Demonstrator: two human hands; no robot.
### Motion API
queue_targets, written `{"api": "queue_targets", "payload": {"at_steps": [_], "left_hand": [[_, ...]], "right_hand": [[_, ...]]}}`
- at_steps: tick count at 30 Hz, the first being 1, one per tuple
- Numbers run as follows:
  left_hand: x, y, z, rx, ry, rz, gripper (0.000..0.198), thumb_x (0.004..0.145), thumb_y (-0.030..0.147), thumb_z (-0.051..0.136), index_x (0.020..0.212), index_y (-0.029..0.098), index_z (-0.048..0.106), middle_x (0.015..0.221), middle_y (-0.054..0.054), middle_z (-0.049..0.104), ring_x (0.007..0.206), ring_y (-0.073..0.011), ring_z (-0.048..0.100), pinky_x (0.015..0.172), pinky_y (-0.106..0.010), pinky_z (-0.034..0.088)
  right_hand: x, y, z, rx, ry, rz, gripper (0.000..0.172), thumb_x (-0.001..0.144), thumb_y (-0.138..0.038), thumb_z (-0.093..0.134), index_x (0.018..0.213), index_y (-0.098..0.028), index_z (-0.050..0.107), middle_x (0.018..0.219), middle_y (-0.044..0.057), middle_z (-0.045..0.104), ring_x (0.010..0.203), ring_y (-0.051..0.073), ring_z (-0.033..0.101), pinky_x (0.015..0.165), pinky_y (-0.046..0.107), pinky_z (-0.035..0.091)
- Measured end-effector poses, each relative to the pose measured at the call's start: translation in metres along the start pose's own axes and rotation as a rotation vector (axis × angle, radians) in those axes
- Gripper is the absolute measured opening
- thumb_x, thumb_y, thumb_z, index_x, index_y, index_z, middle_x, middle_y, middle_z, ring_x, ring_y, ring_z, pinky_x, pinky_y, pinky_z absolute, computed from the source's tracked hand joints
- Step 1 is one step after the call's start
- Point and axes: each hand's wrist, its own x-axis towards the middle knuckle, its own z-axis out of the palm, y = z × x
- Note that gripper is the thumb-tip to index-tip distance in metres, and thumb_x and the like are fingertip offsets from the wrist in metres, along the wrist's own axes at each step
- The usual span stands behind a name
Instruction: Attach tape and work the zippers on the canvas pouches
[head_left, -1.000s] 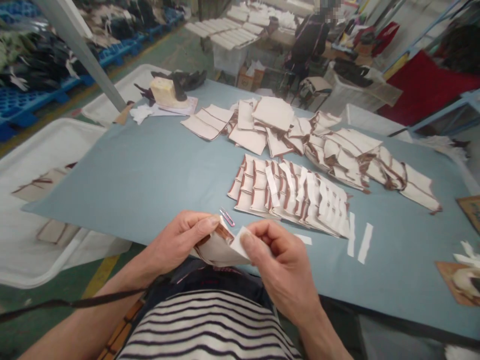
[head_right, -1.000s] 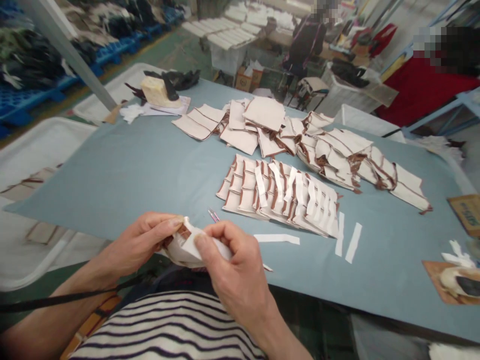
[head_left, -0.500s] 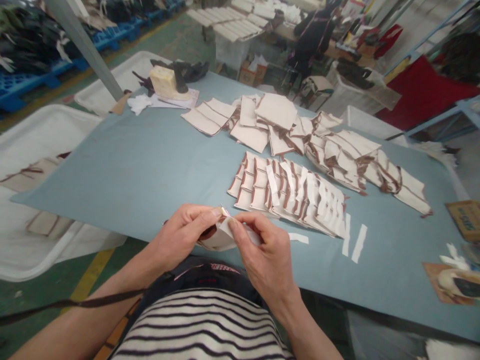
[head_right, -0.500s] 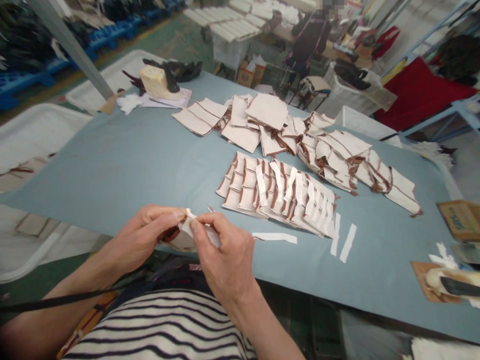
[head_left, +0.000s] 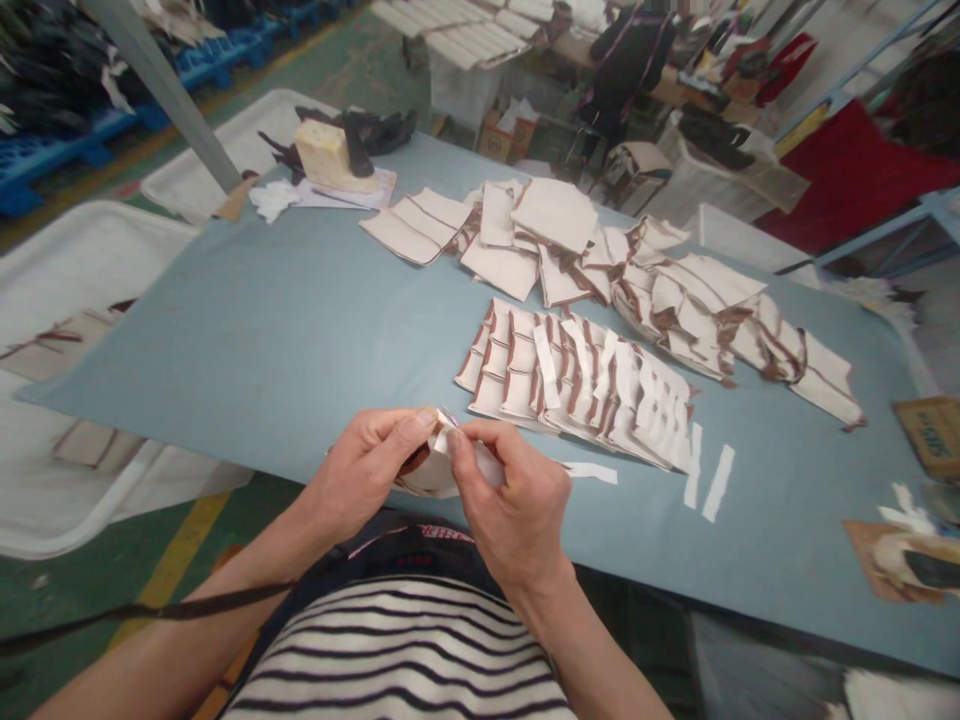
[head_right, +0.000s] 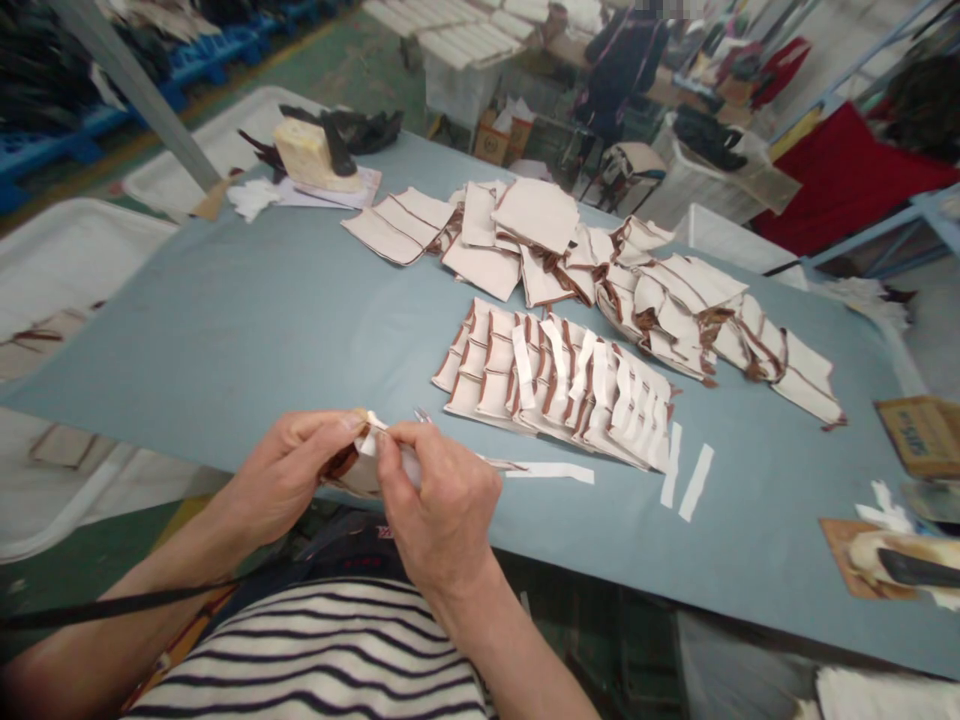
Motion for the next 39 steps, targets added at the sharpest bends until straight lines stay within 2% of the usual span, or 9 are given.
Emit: {"api": "queue_targets", "payload": {"at_steps": [4, 9, 13, 17, 22, 26, 29, 34, 39], "left_hand": [[-0.002, 0.0, 0.007, 0.006, 0.089, 0.081, 0.052, 0.103, 0.056, 0.053, 0.065, 0.023, 0.041, 0.062, 0.006, 0.031, 0.057, -0.0116, 0.027, 0.05, -0.026, 0.025], [-0.006, 0.005, 0.009, 0.044, 0.057, 0.094, 0.038, 0.095, 0.048, 0.063, 0.072, 0.019, 0.059, 0.066, 0.003, 0.048, 0.061, -0.0131, 0.042, 0.054, -0.024, 0.038], [-0.01, 0.006, 0.009, 0.167, 0.074, 0.151, 0.03, 0.092, 0.04, 0.06, 0.075, 0.017, 0.066, 0.065, 0.004, 0.052, 0.06, -0.013, 0.046, 0.055, -0.024, 0.039], [-0.013, 0.001, 0.013, 0.309, 0.151, 0.224, 0.029, 0.094, 0.035, 0.055, 0.073, 0.018, 0.065, 0.061, 0.004, 0.053, 0.057, -0.0128, 0.047, 0.054, -0.024, 0.038], [-0.014, -0.007, 0.024, 0.434, 0.22, 0.357, 0.027, 0.095, 0.027, 0.053, 0.071, 0.019, 0.062, 0.063, 0.002, 0.065, 0.057, -0.0136, 0.058, 0.058, -0.025, 0.044], [-0.012, -0.011, 0.032, 0.498, 0.289, 0.465, 0.024, 0.094, 0.02, 0.052, 0.074, 0.019, 0.065, 0.064, 0.003, 0.063, 0.057, -0.0123, 0.057, 0.059, -0.024, 0.044], [-0.009, -0.016, 0.035, 0.52, 0.325, 0.483, 0.023, 0.091, 0.018, 0.05, 0.07, 0.02, 0.058, 0.062, 0.004, 0.057, 0.056, -0.0122, 0.052, 0.059, -0.026, 0.04], [-0.005, -0.021, 0.031, 0.492, 0.267, 0.467, 0.019, 0.084, 0.02, 0.044, 0.066, 0.025, 0.042, 0.058, 0.008, 0.039, 0.05, -0.0116, 0.038, 0.053, -0.027, 0.03], [-0.004, 0.001, 0.01, 0.477, 0.111, 0.442, 0.022, 0.089, 0.026, 0.041, 0.067, 0.026, 0.041, 0.058, 0.007, 0.042, 0.052, -0.0125, 0.042, 0.054, -0.026, 0.035]], "right_hand": [[0.001, -0.001, 0.002, 0.015, 0.018, 0.043, 0.022, 0.104, -0.026, 0.067, 0.085, -0.021, 0.076, 0.071, -0.001, 0.08, 0.056, 0.013, 0.072, 0.061, 0.025, 0.047], [0.001, -0.001, 0.0, 0.05, -0.003, 0.104, 0.017, 0.1, -0.026, 0.069, 0.085, -0.021, 0.076, 0.068, -0.002, 0.078, 0.052, 0.012, 0.067, 0.057, 0.025, 0.045], [0.0, -0.002, -0.003, 0.078, -0.056, 0.178, 0.017, 0.098, -0.029, 0.069, 0.084, -0.021, 0.075, 0.066, -0.003, 0.075, 0.05, 0.012, 0.062, 0.055, 0.024, 0.044], [0.0, -0.002, -0.006, 0.059, -0.107, 0.239, 0.02, 0.096, -0.033, 0.067, 0.082, -0.021, 0.074, 0.062, -0.004, 0.071, 0.048, 0.012, 0.058, 0.055, 0.025, 0.041], [0.006, 0.0, -0.007, -0.03, -0.143, 0.289, 0.025, 0.093, -0.038, 0.061, 0.073, -0.023, 0.066, 0.055, -0.005, 0.058, 0.048, 0.014, 0.051, 0.056, 0.028, 0.033], [0.01, 0.005, 0.0, -0.007, -0.252, 0.406, 0.033, 0.093, -0.044, 0.054, 0.067, -0.025, 0.051, 0.053, -0.006, 0.049, 0.051, 0.015, 0.045, 0.059, 0.03, 0.029], [0.009, 0.011, 0.006, 0.077, -0.392, 0.448, 0.037, 0.099, -0.044, 0.046, 0.067, -0.026, 0.043, 0.058, -0.005, 0.049, 0.057, 0.016, 0.046, 0.061, 0.03, 0.03], [0.012, 0.016, 0.011, 0.14, -0.52, 0.368, 0.039, 0.108, -0.031, 0.04, 0.07, -0.027, 0.041, 0.063, -0.004, 0.05, 0.062, 0.017, 0.048, 0.061, 0.03, 0.032], [0.021, 0.021, 0.012, 0.242, -0.612, 0.222, 0.043, 0.113, -0.038, 0.041, 0.072, -0.026, 0.045, 0.064, -0.005, 0.052, 0.062, 0.016, 0.049, 0.061, 0.028, 0.035]]}}
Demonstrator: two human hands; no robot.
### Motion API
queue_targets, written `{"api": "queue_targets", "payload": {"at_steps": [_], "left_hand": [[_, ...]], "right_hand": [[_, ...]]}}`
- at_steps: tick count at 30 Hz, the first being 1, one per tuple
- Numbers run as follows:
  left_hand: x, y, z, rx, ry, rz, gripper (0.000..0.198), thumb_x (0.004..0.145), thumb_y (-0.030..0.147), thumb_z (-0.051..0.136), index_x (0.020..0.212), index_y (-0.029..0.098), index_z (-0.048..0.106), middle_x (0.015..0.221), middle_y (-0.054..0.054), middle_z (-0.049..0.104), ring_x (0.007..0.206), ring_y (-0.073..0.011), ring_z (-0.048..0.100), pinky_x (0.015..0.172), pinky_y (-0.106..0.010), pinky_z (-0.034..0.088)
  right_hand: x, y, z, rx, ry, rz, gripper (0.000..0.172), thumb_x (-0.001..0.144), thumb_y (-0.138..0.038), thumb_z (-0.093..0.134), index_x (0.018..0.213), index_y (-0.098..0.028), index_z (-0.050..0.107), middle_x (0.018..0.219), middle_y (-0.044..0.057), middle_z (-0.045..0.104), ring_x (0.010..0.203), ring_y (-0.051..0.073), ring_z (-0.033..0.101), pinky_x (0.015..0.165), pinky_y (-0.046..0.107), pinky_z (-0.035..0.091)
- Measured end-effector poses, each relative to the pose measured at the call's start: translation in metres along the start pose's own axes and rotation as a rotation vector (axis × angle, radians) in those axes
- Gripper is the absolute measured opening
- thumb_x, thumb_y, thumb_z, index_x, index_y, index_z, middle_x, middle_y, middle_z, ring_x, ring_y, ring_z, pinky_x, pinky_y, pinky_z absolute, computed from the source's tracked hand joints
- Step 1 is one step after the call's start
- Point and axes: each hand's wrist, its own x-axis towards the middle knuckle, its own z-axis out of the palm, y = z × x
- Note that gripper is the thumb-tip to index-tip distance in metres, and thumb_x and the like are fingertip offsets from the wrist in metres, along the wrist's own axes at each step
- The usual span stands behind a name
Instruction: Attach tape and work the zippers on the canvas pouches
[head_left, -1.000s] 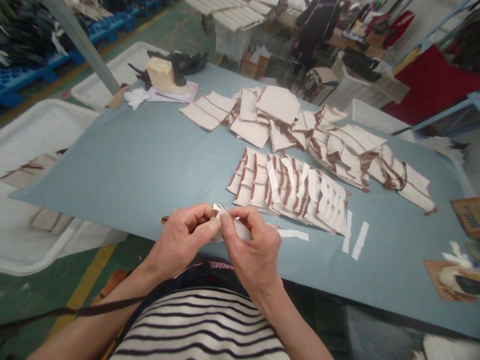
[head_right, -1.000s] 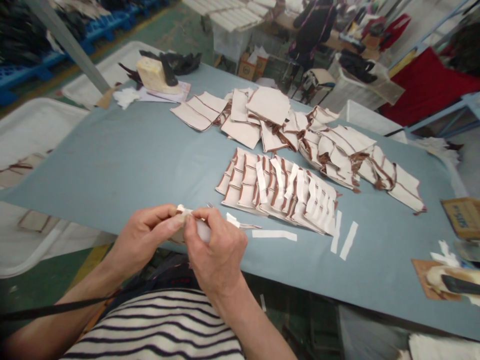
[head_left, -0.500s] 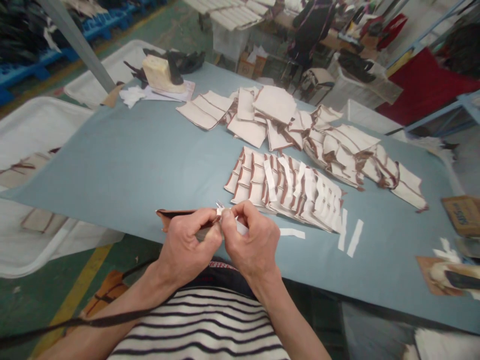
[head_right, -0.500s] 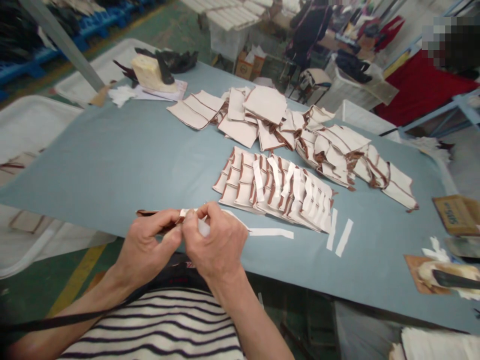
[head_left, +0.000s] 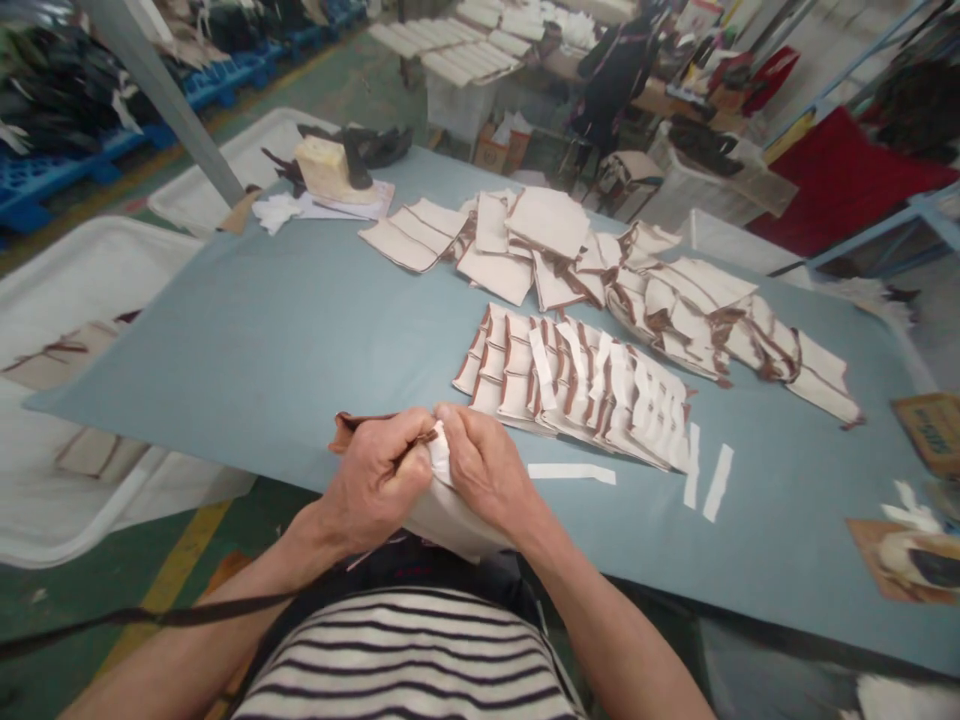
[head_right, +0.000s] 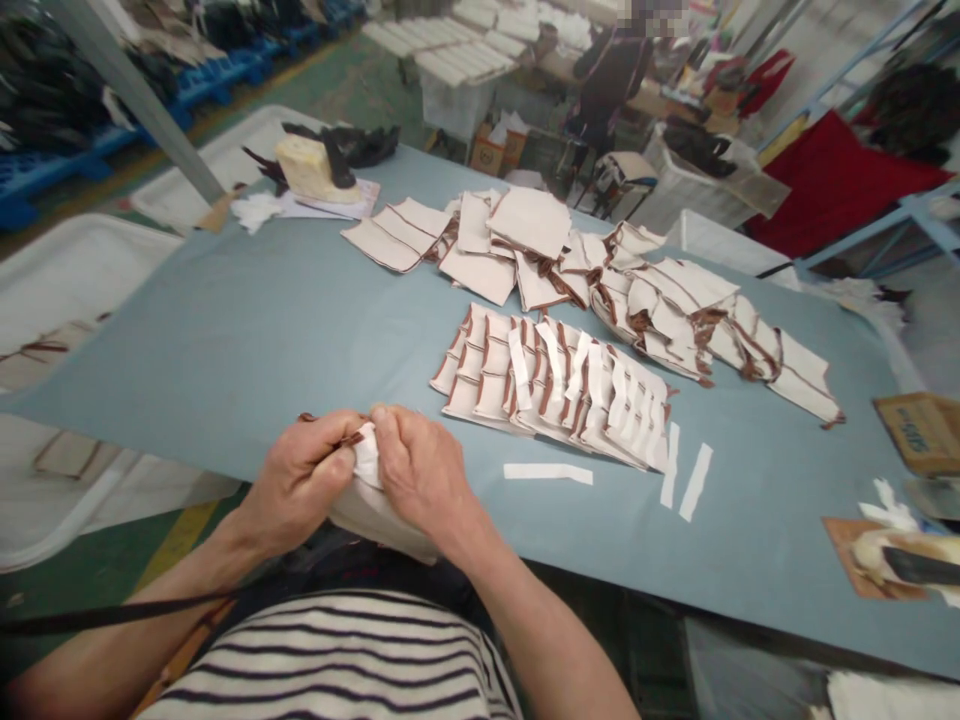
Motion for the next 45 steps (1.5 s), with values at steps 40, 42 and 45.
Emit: {"api": "queue_targets", "payload": {"at_steps": [40, 42, 45], "left_hand": [[-0.005, -0.003, -0.001, -0.019, -0.08, 0.669, 0.029, 0.088, 0.006, 0.057, 0.107, 0.025, 0.068, 0.073, -0.002, 0.075, 0.06, -0.0176, 0.066, 0.064, -0.029, 0.053], [-0.006, -0.003, -0.001, -0.021, -0.087, 0.583, 0.024, 0.088, 0.01, 0.057, 0.104, 0.025, 0.069, 0.07, -0.002, 0.075, 0.058, -0.0178, 0.064, 0.065, -0.031, 0.054], [-0.007, 0.009, -0.014, 0.009, -0.152, 0.429, 0.025, 0.088, 0.017, 0.062, 0.111, 0.023, 0.071, 0.085, -0.005, 0.081, 0.071, -0.0205, 0.072, 0.074, -0.032, 0.057]], "right_hand": [[-0.043, -0.021, -0.055, 0.645, -0.294, 0.039, 0.066, 0.09, -0.084, 0.062, 0.069, -0.023, 0.047, 0.06, -0.007, 0.041, 0.051, 0.008, 0.033, 0.042, 0.019, 0.027], [-0.044, -0.022, -0.058, 0.582, -0.274, 0.008, 0.064, 0.093, -0.082, 0.062, 0.07, -0.023, 0.049, 0.06, -0.007, 0.042, 0.051, 0.008, 0.034, 0.043, 0.019, 0.029], [-0.048, -0.027, -0.077, 0.375, -0.247, -0.154, 0.047, 0.107, -0.058, 0.056, 0.077, -0.022, 0.058, 0.063, -0.006, 0.052, 0.053, 0.01, 0.044, 0.047, 0.02, 0.037]]}}
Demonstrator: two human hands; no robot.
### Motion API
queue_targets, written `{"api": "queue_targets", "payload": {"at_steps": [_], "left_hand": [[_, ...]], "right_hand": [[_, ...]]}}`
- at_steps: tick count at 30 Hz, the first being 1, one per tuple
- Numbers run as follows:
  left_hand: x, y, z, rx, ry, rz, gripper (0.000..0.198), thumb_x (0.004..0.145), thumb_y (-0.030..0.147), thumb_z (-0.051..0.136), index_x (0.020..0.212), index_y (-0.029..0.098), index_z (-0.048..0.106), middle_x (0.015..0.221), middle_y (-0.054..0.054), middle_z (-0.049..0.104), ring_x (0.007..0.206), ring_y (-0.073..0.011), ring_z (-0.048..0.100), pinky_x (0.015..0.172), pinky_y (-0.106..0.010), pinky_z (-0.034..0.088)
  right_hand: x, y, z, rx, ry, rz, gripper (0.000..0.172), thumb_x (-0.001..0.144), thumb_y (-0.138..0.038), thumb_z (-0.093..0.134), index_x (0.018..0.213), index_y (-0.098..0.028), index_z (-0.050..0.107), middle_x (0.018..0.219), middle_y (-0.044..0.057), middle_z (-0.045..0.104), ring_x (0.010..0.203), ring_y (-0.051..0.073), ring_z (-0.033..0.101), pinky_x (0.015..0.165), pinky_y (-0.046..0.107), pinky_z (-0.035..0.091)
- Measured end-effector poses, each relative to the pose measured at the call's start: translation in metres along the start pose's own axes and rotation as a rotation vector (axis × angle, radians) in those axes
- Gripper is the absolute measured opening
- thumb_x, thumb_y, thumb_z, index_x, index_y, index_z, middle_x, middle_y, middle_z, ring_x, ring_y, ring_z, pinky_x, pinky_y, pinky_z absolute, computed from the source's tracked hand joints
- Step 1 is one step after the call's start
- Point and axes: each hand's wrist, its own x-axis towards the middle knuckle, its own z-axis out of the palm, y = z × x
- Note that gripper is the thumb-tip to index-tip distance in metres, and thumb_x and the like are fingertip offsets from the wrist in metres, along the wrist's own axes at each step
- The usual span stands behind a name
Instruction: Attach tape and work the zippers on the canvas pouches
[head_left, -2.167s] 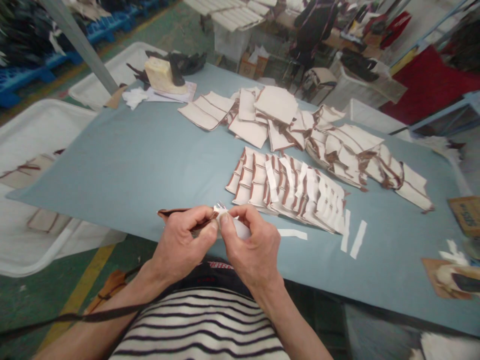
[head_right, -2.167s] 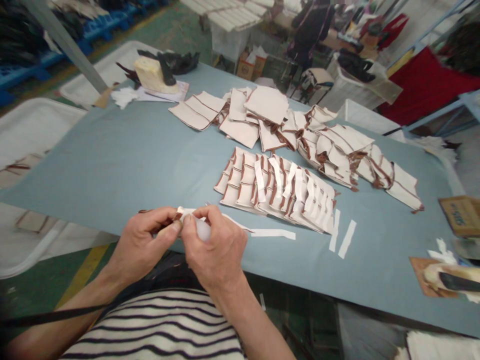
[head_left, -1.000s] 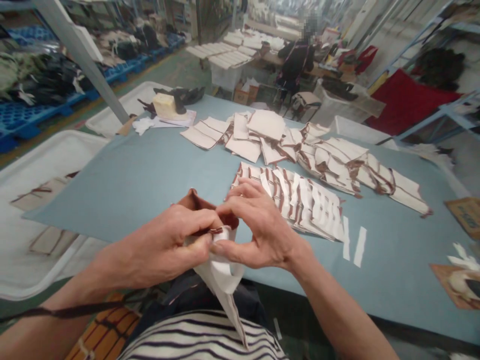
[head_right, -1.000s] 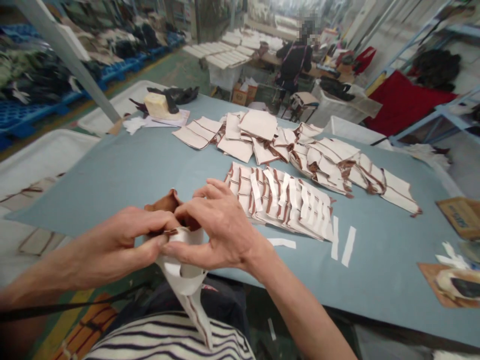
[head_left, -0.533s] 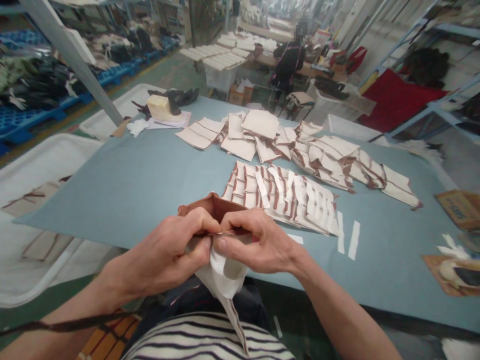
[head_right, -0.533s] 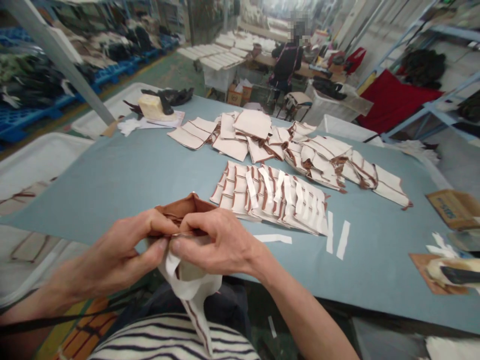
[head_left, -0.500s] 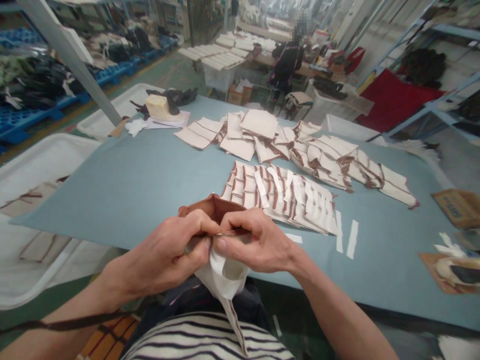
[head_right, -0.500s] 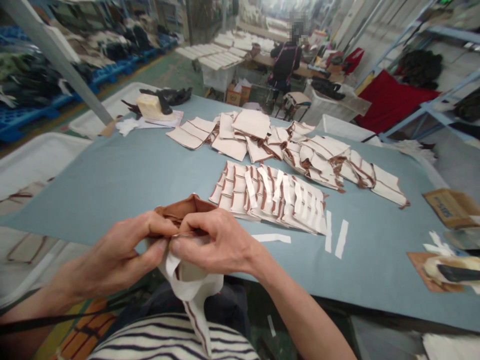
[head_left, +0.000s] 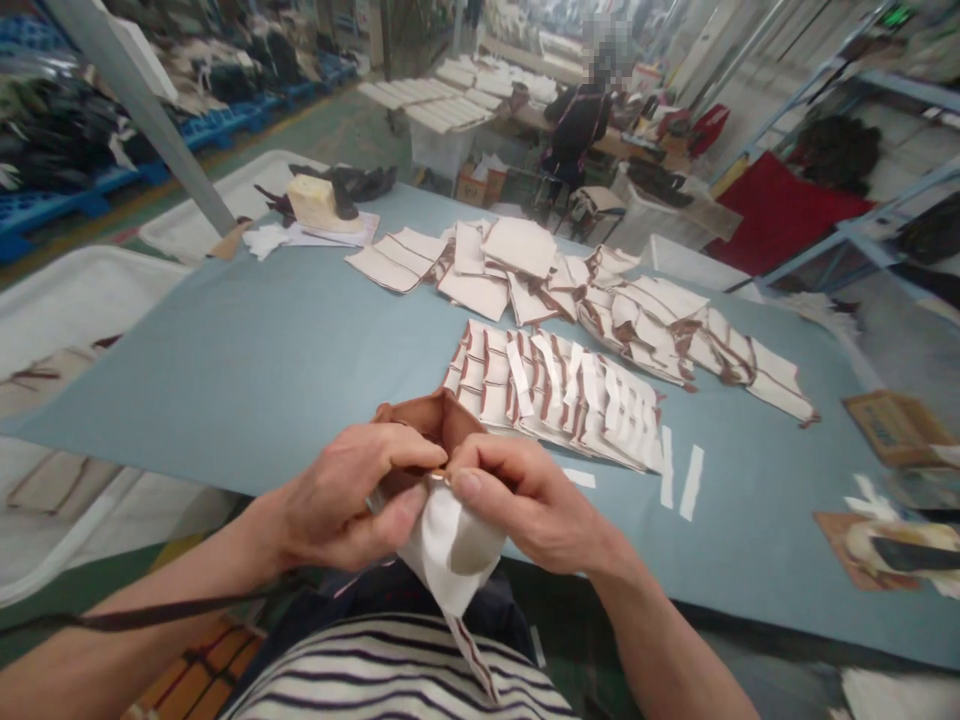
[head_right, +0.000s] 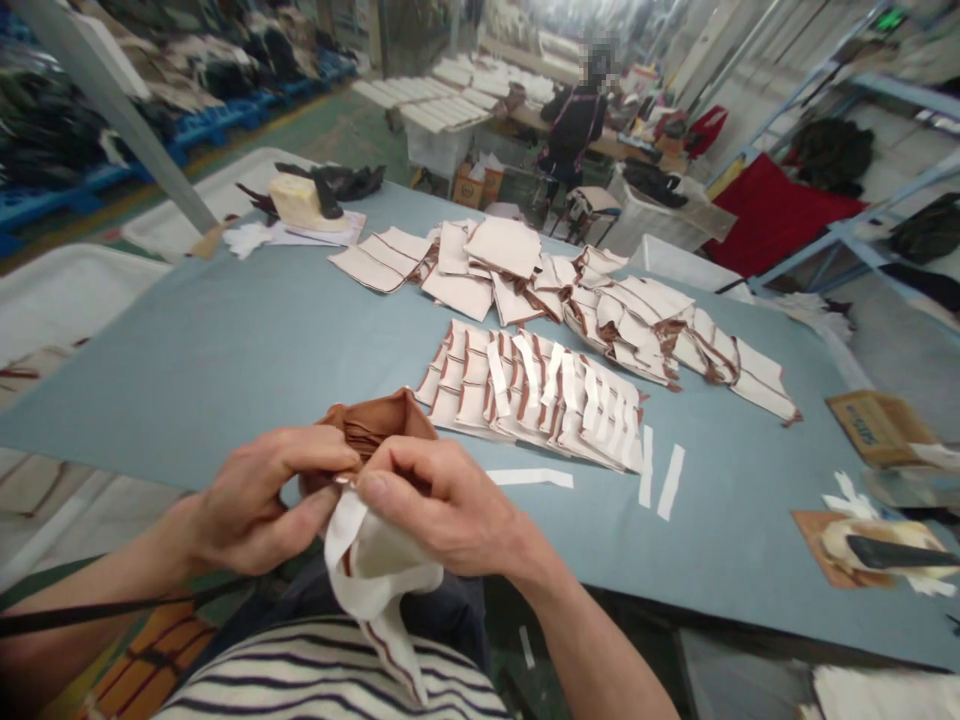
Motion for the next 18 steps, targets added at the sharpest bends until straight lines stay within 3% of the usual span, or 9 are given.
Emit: {"api": "queue_targets", "payload": {"at_steps": [3, 4, 6, 8, 13, 18], "left_hand": [[0.01, 0.017, -0.022, -0.075, -0.195, -0.079, 0.026, 0.095, 0.028, 0.062, 0.119, 0.023, 0.072, 0.103, -0.006, 0.083, 0.088, -0.0228, 0.075, 0.081, -0.03, 0.056], [0.015, 0.022, -0.029, -0.12, -0.268, -0.106, 0.022, 0.1, 0.031, 0.057, 0.114, 0.023, 0.073, 0.1, -0.005, 0.081, 0.087, -0.022, 0.073, 0.08, -0.029, 0.055], [0.026, 0.029, -0.04, -0.159, -0.386, -0.176, 0.033, 0.109, 0.034, 0.043, 0.096, 0.022, 0.071, 0.088, -0.002, 0.076, 0.078, -0.0198, 0.068, 0.076, -0.028, 0.051], [0.035, 0.034, -0.044, -0.156, -0.465, -0.222, 0.041, 0.112, 0.038, 0.042, 0.081, 0.022, 0.063, 0.076, 0.0, 0.068, 0.07, -0.0179, 0.06, 0.07, -0.028, 0.046], [0.04, 0.039, -0.042, -0.265, -0.554, -0.218, 0.042, 0.108, 0.033, 0.058, 0.07, 0.022, 0.046, 0.062, 0.006, 0.046, 0.058, -0.0137, 0.045, 0.06, -0.029, 0.035], [0.028, 0.047, -0.035, -0.284, -0.557, -0.216, 0.031, 0.096, 0.014, 0.066, 0.073, 0.023, 0.047, 0.064, 0.007, 0.057, 0.056, -0.0116, 0.052, 0.055, -0.026, 0.036]], "right_hand": [[-0.005, -0.018, -0.013, -0.387, -0.026, -0.213, 0.031, 0.113, -0.032, 0.049, 0.09, -0.021, 0.067, 0.075, -0.003, 0.069, 0.063, 0.011, 0.058, 0.06, 0.023, 0.045], [-0.006, -0.023, -0.016, -0.516, -0.032, -0.273, 0.031, 0.114, -0.028, 0.047, 0.094, -0.021, 0.068, 0.079, -0.001, 0.073, 0.067, 0.011, 0.062, 0.063, 0.024, 0.046], [-0.006, -0.031, -0.016, -0.724, -0.029, -0.362, 0.033, 0.116, -0.025, 0.044, 0.095, -0.021, 0.069, 0.081, 0.0, 0.075, 0.071, 0.013, 0.066, 0.066, 0.026, 0.046], [-0.007, -0.036, -0.014, -0.853, -0.011, -0.41, 0.035, 0.117, -0.026, 0.044, 0.093, -0.02, 0.069, 0.078, 0.0, 0.074, 0.069, 0.014, 0.065, 0.065, 0.029, 0.045], [-0.016, -0.047, -0.006, -0.951, -0.026, -0.459, 0.036, 0.115, -0.016, 0.047, 0.086, -0.017, 0.069, 0.073, 0.0, 0.068, 0.063, 0.016, 0.054, 0.062, 0.034, 0.041], [-0.027, -0.059, -0.002, -0.953, -0.1, -0.435, 0.04, 0.114, -0.012, 0.044, 0.08, -0.017, 0.064, 0.071, 0.001, 0.062, 0.061, 0.016, 0.047, 0.061, 0.035, 0.038]]}}
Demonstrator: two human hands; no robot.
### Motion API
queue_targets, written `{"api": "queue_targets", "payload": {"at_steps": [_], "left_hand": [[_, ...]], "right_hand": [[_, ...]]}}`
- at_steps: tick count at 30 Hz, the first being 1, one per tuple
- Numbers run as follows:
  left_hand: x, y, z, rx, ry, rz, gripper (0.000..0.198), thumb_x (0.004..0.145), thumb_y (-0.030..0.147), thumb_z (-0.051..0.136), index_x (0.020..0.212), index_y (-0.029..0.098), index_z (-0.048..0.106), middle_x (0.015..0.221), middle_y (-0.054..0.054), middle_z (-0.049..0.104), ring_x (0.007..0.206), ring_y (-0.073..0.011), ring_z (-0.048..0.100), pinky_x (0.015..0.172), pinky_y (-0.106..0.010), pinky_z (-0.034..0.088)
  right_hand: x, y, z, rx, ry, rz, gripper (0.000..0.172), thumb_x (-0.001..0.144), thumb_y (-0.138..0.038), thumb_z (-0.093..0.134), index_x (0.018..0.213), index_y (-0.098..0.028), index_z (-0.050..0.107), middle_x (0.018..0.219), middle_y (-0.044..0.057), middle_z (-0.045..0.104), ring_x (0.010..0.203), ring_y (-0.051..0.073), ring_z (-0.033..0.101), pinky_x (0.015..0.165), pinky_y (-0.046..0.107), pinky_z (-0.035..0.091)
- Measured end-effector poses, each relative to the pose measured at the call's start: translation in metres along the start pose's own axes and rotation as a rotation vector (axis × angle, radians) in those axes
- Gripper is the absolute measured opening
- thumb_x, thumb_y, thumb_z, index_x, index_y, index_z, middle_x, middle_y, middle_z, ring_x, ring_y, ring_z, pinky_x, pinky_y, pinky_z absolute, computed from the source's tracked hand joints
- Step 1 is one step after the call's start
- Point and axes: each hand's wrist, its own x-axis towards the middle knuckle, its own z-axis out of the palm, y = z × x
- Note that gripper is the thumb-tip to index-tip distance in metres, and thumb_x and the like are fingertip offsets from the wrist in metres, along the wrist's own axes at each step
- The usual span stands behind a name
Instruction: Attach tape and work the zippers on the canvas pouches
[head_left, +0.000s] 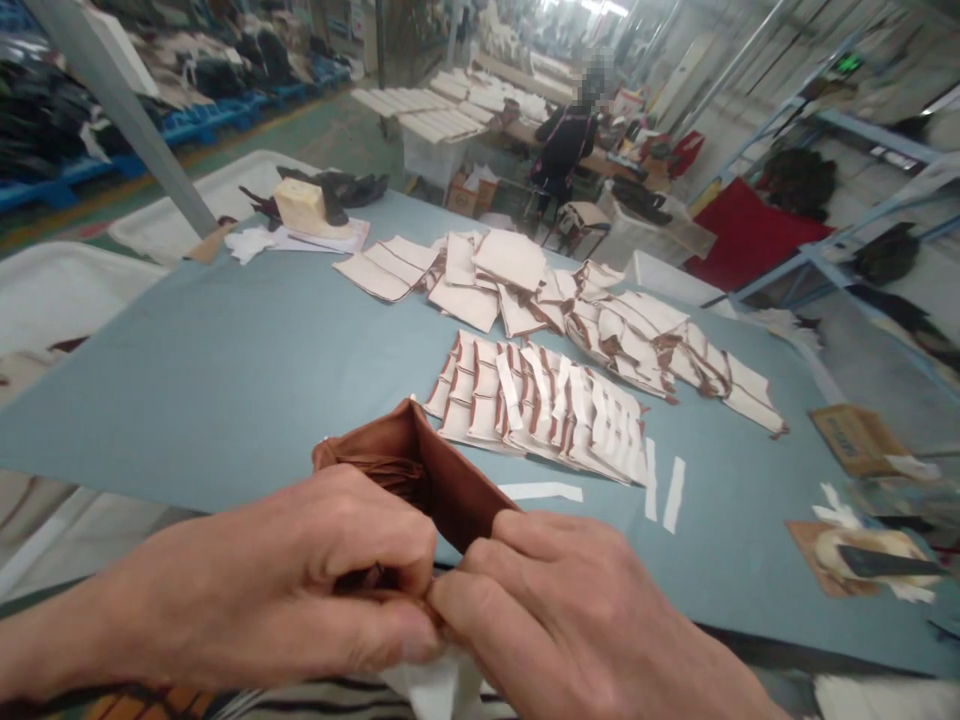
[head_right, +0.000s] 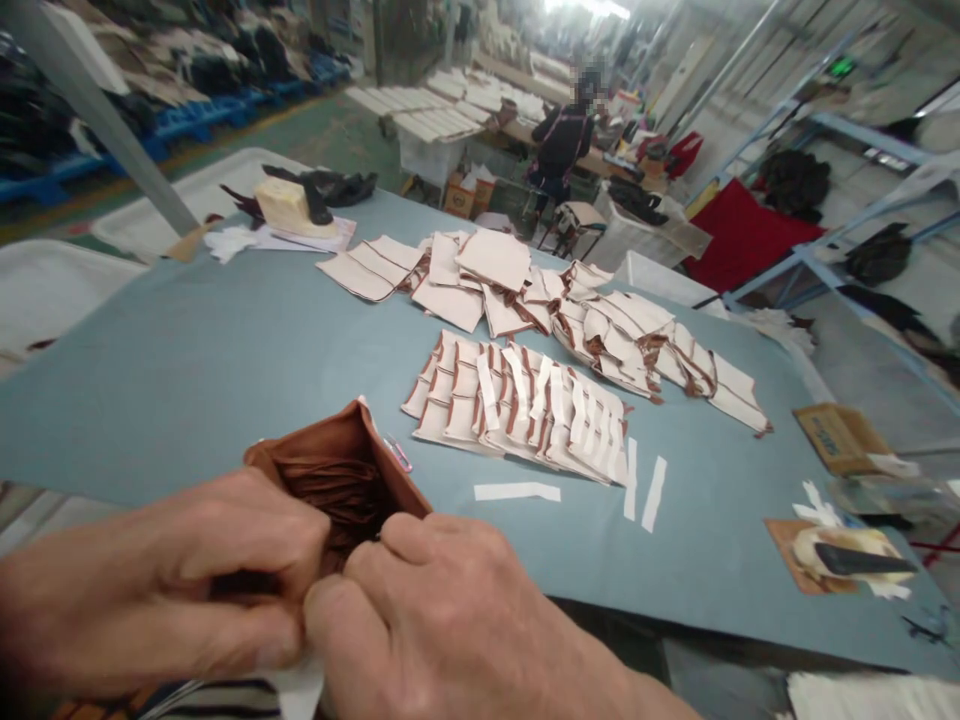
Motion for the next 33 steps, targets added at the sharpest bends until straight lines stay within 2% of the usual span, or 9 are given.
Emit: {"api": "queue_targets", "payload": {"at_steps": [4, 8, 13, 18, 21, 23, 26, 30, 33], "left_hand": [[-0.009, 0.0, 0.023, 0.254, 0.175, 0.154, 0.031, 0.094, 0.007, 0.061, 0.075, 0.025, 0.045, 0.063, 0.005, 0.06, 0.052, -0.0133, 0.052, 0.053, -0.031, 0.034], [-0.006, -0.01, 0.036, 0.358, 0.236, 0.252, 0.031, 0.095, 0.003, 0.053, 0.078, 0.026, 0.042, 0.063, 0.005, 0.059, 0.051, -0.0147, 0.05, 0.053, -0.034, 0.032], [0.005, -0.036, 0.017, 0.294, 0.233, 0.226, 0.034, 0.109, 0.014, 0.048, 0.079, 0.025, 0.04, 0.066, 0.007, 0.053, 0.056, -0.0123, 0.048, 0.057, -0.028, 0.035], [0.004, -0.043, -0.001, 0.099, 0.089, 0.088, 0.022, 0.111, 0.021, 0.053, 0.09, 0.022, 0.057, 0.082, 0.006, 0.064, 0.073, -0.0107, 0.06, 0.072, -0.018, 0.045], [0.005, -0.041, 0.0, 0.107, 0.135, 0.041, 0.023, 0.108, 0.021, 0.056, 0.086, 0.021, 0.058, 0.078, 0.006, 0.065, 0.069, -0.0106, 0.058, 0.068, -0.019, 0.043], [0.008, -0.042, 0.001, 0.137, 0.182, 0.027, 0.024, 0.106, 0.021, 0.058, 0.082, 0.021, 0.058, 0.074, 0.007, 0.063, 0.066, -0.0104, 0.056, 0.066, -0.021, 0.04], [0.012, -0.045, -0.007, 0.167, 0.202, 0.037, 0.022, 0.101, 0.02, 0.06, 0.079, 0.02, 0.057, 0.073, 0.006, 0.063, 0.068, -0.0107, 0.057, 0.069, -0.021, 0.041], [0.012, -0.056, -0.032, 0.146, 0.189, 0.079, 0.035, 0.109, 0.033, 0.05, 0.078, 0.02, 0.059, 0.073, 0.004, 0.062, 0.067, -0.0131, 0.058, 0.068, -0.023, 0.044], [0.008, -0.058, -0.046, 0.152, 0.276, 0.068, 0.047, 0.115, 0.035, 0.032, 0.08, 0.019, 0.059, 0.075, 0.002, 0.063, 0.069, -0.0152, 0.059, 0.071, -0.024, 0.047]], "right_hand": [[-0.007, -0.001, 0.004, 0.083, -0.05, 0.007, 0.039, 0.116, -0.013, 0.043, 0.082, -0.018, 0.062, 0.074, 0.0, 0.064, 0.063, 0.016, 0.048, 0.063, 0.034, 0.04], [-0.015, 0.011, 0.016, 0.194, -0.069, 0.033, 0.035, 0.117, -0.015, 0.044, 0.089, -0.018, 0.064, 0.075, -0.001, 0.068, 0.066, 0.015, 0.053, 0.07, 0.032, 0.043], [-0.015, 0.05, 0.03, 0.499, -0.079, 0.122, 0.021, 0.113, -0.017, 0.053, 0.118, -0.018, 0.073, 0.098, 0.005, 0.081, 0.087, 0.016, 0.07, 0.083, 0.029, 0.049], [-0.011, 0.075, 0.028, 0.789, -0.197, 0.18, 0.026, 0.109, -0.016, 0.054, 0.118, -0.017, 0.078, 0.104, 0.006, 0.083, 0.087, 0.015, 0.073, 0.082, 0.025, 0.052], [-0.003, 0.074, 0.032, 0.731, -0.212, 0.277, 0.02, 0.109, -0.03, 0.063, 0.104, -0.018, 0.079, 0.09, 0.003, 0.08, 0.077, 0.014, 0.068, 0.073, 0.024, 0.047], [0.006, 0.07, 0.039, 0.645, -0.158, 0.291, 0.032, 0.109, -0.038, 0.066, 0.085, -0.019, 0.073, 0.075, -0.001, 0.071, 0.066, 0.011, 0.059, 0.065, 0.025, 0.038], [0.018, 0.066, 0.045, 0.631, -0.043, 0.17, 0.044, 0.112, -0.034, 0.058, 0.07, -0.02, 0.058, 0.065, -0.004, 0.059, 0.059, 0.01, 0.049, 0.06, 0.026, 0.034], [0.018, 0.064, 0.026, 0.541, 0.153, 0.069, 0.043, 0.117, -0.031, 0.046, 0.075, -0.022, 0.052, 0.066, -0.002, 0.056, 0.061, 0.012, 0.05, 0.062, 0.027, 0.037], [0.007, 0.073, 0.006, 0.444, 0.243, 0.147, 0.042, 0.119, -0.036, 0.04, 0.082, -0.023, 0.053, 0.071, -0.001, 0.058, 0.063, 0.014, 0.051, 0.061, 0.028, 0.039]]}}
